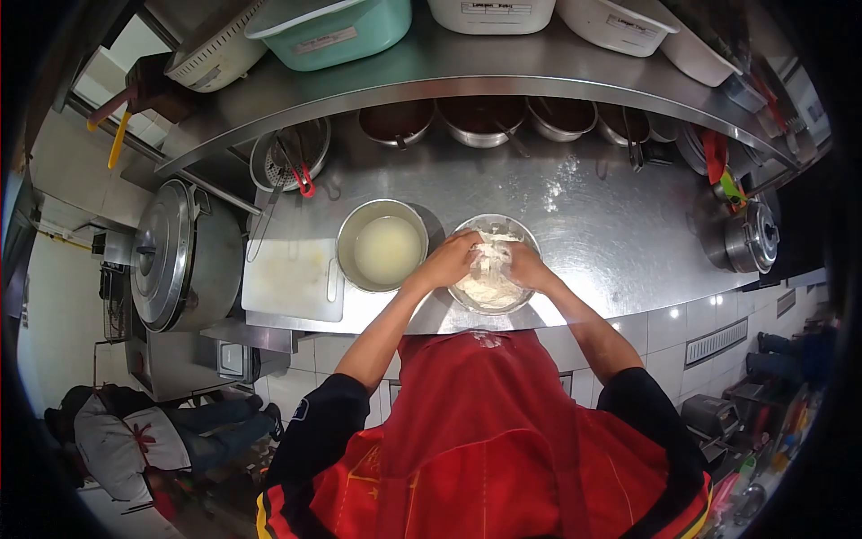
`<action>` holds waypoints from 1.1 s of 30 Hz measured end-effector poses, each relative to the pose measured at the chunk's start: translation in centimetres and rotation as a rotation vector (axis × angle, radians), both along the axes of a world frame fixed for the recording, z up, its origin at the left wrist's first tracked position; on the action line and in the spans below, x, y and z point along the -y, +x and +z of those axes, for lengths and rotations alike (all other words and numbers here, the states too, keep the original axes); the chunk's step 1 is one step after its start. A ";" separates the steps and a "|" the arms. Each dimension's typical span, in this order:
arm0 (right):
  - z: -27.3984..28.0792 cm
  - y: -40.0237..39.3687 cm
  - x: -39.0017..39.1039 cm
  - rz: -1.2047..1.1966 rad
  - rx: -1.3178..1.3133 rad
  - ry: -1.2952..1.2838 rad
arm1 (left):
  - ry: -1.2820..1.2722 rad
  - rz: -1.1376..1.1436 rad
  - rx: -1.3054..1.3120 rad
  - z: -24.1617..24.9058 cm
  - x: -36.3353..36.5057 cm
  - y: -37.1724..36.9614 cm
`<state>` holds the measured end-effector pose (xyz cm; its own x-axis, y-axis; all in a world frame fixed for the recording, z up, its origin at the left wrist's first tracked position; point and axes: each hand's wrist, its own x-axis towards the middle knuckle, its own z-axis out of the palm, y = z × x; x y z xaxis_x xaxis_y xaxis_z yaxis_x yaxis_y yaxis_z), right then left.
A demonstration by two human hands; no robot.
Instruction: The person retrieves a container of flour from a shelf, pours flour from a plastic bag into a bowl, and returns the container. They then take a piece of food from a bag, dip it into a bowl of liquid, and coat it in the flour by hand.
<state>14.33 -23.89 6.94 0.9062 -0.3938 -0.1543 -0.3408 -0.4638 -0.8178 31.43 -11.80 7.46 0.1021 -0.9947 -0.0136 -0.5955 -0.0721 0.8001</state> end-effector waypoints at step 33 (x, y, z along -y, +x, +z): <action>5.9 1.5 0.8 -0.012 -0.008 0.076 | 0.000 0.085 -0.210 3.5 -1.4 3.4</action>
